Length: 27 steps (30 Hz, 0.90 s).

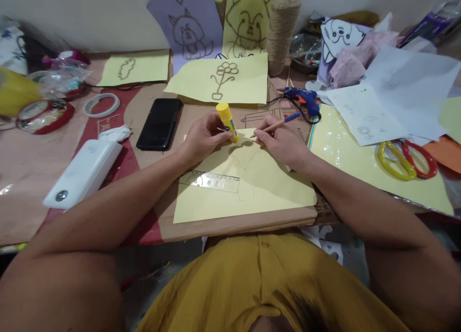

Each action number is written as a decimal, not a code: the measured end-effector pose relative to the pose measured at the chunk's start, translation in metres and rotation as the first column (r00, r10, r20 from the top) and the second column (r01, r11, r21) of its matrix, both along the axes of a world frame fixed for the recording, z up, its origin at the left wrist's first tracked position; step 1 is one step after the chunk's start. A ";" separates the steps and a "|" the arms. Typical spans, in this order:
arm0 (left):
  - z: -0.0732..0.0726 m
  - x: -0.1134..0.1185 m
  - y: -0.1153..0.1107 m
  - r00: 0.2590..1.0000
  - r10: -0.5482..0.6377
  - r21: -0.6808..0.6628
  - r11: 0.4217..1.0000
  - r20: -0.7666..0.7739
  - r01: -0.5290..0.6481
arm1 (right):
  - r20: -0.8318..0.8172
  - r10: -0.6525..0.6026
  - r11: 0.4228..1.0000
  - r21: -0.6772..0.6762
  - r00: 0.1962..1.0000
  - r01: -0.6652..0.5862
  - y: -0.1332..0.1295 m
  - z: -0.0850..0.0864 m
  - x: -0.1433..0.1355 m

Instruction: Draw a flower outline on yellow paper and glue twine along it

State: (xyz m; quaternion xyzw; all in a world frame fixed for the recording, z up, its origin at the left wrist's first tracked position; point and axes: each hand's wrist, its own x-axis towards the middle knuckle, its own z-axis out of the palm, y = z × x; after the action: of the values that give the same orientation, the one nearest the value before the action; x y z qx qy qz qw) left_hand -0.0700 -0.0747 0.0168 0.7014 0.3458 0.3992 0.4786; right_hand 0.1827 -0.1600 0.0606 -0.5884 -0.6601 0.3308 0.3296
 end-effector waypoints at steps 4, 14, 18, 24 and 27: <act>-0.002 -0.001 0.001 1.000 0.005 -0.015 1.000 0.020 -0.005 | -0.007 0.009 1.000 0.016 1.000 -0.009 0.001 -0.002 0.001; -0.002 0.002 0.000 0.998 -0.010 -0.035 0.999 0.055 0.012 | 0.011 0.000 1.000 -0.003 1.000 0.000 0.000 0.001 0.000; 0.000 0.002 -0.001 1.000 -0.004 -0.019 1.000 0.029 0.005 | 0.013 0.000 1.000 -0.007 1.000 0.000 0.000 0.001 -0.001; 0.000 0.002 -0.001 1.000 0.010 0.003 1.000 0.010 -0.010 | 0.026 -0.004 1.000 0.001 1.000 0.004 0.001 -0.001 -0.001; -0.003 0.001 0.001 1.000 0.001 -0.017 1.000 0.015 -0.001 | 0.008 -0.003 1.000 -0.001 1.000 0.003 0.001 -0.001 -0.001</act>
State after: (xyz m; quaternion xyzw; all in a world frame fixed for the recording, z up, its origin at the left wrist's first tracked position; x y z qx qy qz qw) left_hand -0.0690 -0.0739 0.0140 0.6942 0.3461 0.4016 0.4868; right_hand 0.1818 -0.1588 0.0593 -0.5909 -0.6604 0.3284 0.3270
